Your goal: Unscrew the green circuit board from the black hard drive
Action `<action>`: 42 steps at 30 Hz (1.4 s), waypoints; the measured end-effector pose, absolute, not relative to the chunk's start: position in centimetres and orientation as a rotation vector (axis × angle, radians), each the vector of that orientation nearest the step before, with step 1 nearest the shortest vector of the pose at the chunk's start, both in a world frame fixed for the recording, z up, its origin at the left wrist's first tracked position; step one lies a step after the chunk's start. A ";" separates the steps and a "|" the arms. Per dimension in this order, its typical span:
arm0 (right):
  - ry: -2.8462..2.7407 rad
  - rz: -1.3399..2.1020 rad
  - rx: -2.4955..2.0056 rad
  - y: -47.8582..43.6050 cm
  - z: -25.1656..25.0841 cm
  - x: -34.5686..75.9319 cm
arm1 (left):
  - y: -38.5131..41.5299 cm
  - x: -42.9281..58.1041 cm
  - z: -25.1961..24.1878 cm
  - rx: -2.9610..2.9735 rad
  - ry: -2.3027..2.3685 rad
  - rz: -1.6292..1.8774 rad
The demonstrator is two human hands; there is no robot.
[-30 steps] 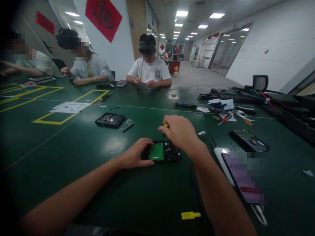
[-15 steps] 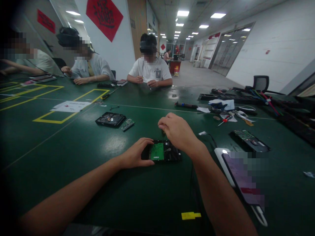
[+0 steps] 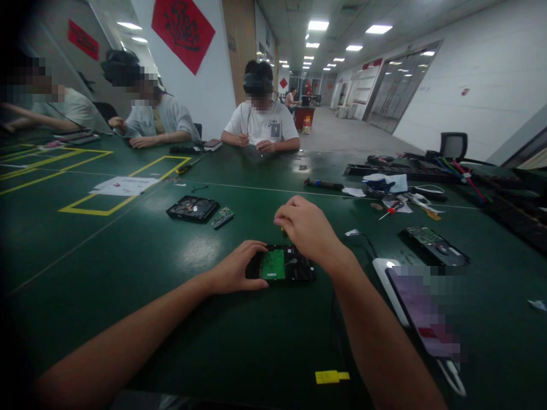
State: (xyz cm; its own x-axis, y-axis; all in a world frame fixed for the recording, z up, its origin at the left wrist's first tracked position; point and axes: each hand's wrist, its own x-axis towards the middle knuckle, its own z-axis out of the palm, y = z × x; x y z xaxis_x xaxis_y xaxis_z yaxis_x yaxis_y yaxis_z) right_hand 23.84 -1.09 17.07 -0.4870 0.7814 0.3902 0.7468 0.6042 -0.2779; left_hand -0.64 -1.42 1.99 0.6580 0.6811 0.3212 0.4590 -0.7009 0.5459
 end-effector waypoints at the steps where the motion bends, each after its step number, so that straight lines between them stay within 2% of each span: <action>1: -2.348 0.101 -1.204 -1.1 17.0 23.8 | -1.4 -0.6 2.0 2.456 0.894 0.720; 42: -2.374 0.086 -1.355 -1.4 17.4 24.4 | -1.5 -0.6 2.2 2.438 0.893 0.727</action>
